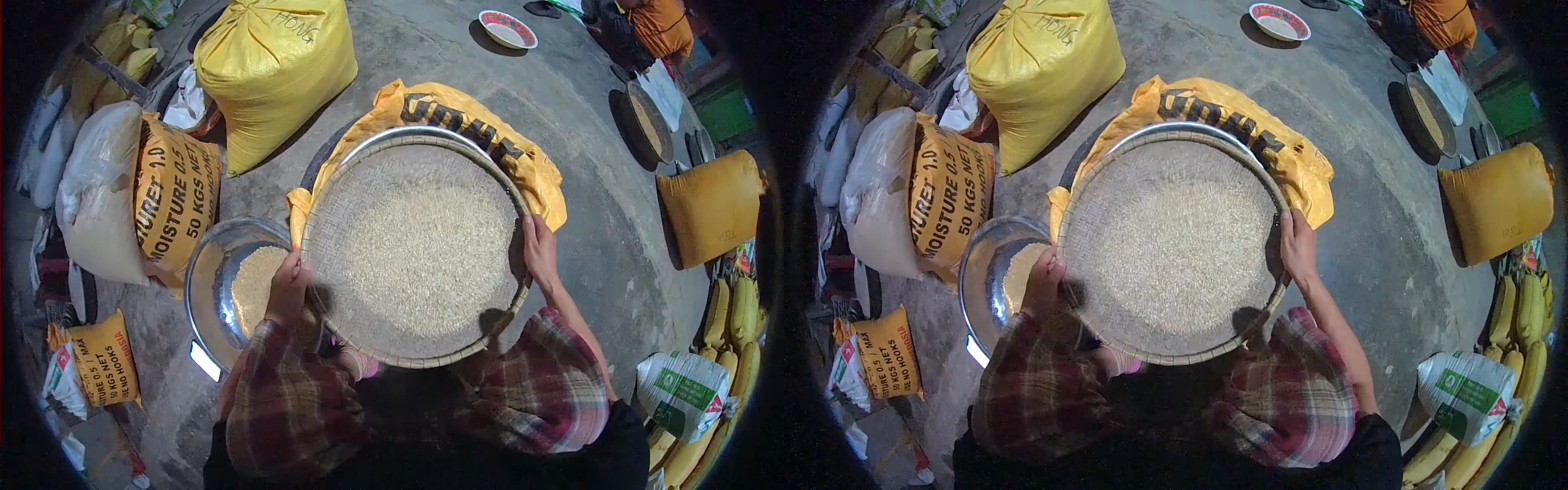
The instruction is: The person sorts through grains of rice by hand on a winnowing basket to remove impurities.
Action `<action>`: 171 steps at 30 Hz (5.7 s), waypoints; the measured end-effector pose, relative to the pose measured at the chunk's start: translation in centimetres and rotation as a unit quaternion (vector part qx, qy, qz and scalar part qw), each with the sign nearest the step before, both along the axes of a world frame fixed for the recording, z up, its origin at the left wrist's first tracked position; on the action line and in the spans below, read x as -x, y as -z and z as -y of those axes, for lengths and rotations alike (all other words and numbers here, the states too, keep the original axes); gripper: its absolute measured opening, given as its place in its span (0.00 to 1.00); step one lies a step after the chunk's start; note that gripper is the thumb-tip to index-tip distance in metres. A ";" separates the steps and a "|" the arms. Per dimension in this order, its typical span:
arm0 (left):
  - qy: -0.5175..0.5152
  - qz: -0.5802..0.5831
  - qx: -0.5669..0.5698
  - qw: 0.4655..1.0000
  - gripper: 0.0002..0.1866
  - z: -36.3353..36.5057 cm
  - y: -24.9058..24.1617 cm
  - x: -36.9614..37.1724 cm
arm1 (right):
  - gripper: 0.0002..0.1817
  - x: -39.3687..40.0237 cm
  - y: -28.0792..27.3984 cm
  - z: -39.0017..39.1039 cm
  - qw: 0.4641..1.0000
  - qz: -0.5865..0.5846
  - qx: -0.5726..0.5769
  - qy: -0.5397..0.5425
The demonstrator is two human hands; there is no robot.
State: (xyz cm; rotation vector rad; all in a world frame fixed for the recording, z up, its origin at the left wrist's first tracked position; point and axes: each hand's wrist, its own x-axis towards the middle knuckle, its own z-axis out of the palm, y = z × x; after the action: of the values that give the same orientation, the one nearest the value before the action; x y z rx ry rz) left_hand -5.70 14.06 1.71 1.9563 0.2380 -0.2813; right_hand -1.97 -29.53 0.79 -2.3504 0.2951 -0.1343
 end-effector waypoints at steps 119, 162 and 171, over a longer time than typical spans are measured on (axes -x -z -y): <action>0.027 -0.138 0.135 0.981 0.16 -1.6 -2.6 -3.0 | 0.18 -0.5 -4.0 -1.8 0.995 0.020 -0.092 0.036; 0.092 -0.044 0.046 0.994 0.07 -1.1 -1.0 0.2 | 0.17 1.8 -2.8 -0.6 0.997 0.044 0.014 0.057; 0.027 -0.213 0.098 0.972 0.09 0.1 -3.7 1.5 | 0.15 1.9 -1.5 -0.2 0.997 0.054 0.046 0.037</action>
State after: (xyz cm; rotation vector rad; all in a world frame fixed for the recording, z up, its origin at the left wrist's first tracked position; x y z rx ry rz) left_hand -7.17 13.91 5.44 1.6913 0.4188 -0.7352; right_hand -3.90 -29.33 2.33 -2.4141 0.3285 -0.3159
